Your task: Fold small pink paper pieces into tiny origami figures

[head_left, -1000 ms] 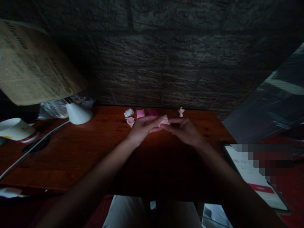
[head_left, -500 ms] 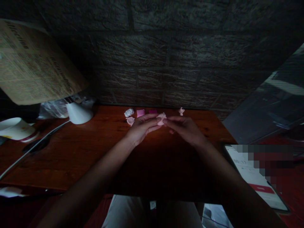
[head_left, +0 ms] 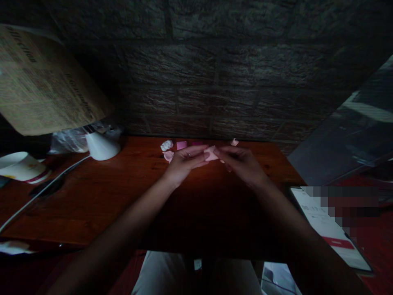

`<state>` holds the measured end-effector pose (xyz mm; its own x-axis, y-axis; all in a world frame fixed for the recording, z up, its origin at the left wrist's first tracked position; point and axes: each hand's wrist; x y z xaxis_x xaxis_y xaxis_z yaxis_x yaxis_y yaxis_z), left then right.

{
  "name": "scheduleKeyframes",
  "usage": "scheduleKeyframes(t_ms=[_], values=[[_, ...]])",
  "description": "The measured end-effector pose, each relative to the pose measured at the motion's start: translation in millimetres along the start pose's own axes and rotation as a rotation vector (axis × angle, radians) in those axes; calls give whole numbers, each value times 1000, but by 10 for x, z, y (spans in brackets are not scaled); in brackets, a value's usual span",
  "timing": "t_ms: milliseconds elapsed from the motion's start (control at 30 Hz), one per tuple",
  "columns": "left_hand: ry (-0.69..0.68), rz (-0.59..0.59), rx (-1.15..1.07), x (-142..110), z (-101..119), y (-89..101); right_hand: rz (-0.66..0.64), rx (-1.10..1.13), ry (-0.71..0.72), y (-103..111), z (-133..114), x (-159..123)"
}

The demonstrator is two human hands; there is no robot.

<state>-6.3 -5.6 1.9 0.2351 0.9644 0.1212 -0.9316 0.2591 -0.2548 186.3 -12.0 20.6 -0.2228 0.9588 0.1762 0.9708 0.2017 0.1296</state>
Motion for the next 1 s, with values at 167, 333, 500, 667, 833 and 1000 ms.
scheduleKeyframes(t_ms=[167, 333, 500, 667, 833, 1000], values=[[6, 16, -15, -12, -14, -14, -8, 73, -4, -9, 25, 9], [102, 11, -115, 2, -21, -7, 7, 60, 15, -37, 46, 14], [112, 18, -128, 11, -29, -6, 15, 57, -33, -42, 36, 10], [23, 45, -109, -1, -2, -51, 25, 48, -155, -22, 34, 11], [-19, 55, -105, 3, -14, -58, 30, 35, -91, -28, 24, 17], [-5, 41, -81, 9, -13, -42, 47, 17, -27, -15, 49, 31]])
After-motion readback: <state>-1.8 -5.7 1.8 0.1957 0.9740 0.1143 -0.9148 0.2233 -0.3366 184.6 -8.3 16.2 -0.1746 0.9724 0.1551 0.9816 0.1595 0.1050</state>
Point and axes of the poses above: each hand's wrist, its own x-axis towards the middle knuckle, its own y-axis out of the back of the hand, z = x × y, and after that the axes turned 4 degrees about x, right-handed
